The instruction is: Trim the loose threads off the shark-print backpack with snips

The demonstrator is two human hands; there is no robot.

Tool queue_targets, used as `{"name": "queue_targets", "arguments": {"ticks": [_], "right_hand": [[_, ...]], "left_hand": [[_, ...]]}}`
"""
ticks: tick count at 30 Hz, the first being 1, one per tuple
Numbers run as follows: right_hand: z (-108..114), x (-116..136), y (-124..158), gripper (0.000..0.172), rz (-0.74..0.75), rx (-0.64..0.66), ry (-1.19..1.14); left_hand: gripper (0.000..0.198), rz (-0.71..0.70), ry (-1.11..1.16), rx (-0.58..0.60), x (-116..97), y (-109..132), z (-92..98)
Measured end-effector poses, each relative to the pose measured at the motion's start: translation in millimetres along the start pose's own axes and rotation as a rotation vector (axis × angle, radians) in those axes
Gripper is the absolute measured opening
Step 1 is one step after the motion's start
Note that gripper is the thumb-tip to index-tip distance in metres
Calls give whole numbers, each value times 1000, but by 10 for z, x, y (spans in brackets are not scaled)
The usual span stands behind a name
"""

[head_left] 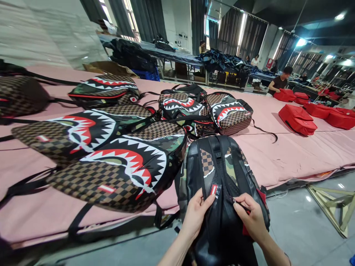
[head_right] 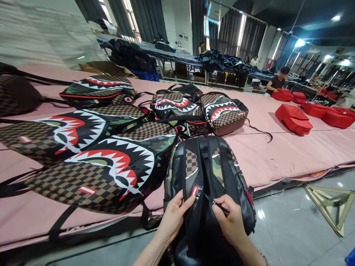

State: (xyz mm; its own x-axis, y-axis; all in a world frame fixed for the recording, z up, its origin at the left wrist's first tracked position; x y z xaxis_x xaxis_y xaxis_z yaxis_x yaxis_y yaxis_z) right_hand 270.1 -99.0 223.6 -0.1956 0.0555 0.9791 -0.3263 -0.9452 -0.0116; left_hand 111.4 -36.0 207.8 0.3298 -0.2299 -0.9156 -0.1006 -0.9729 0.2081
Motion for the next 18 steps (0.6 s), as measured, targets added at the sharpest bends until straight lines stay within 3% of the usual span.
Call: {"name": "queue_targets", "arguments": {"ticks": [18], "right_hand": [[-9, 100, 5, 16, 44, -20, 61]], "left_hand": [[34, -16, -13, 31, 13, 58, -29]]}}
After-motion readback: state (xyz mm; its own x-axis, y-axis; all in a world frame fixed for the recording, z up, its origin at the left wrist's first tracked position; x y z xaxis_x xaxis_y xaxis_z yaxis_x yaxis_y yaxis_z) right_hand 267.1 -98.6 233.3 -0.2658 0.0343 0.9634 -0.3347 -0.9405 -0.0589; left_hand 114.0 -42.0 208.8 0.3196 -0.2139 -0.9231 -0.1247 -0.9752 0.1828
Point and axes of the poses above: each hand's wrist, its own y-axis away from the middle knuckle, its own z-axis out of the back of the hand, x = y × z, the point moved 7 cm from there along -y, towards the middle knuckle, and after that the axes turned 9 degrees about -x, right-handed, at the moved point
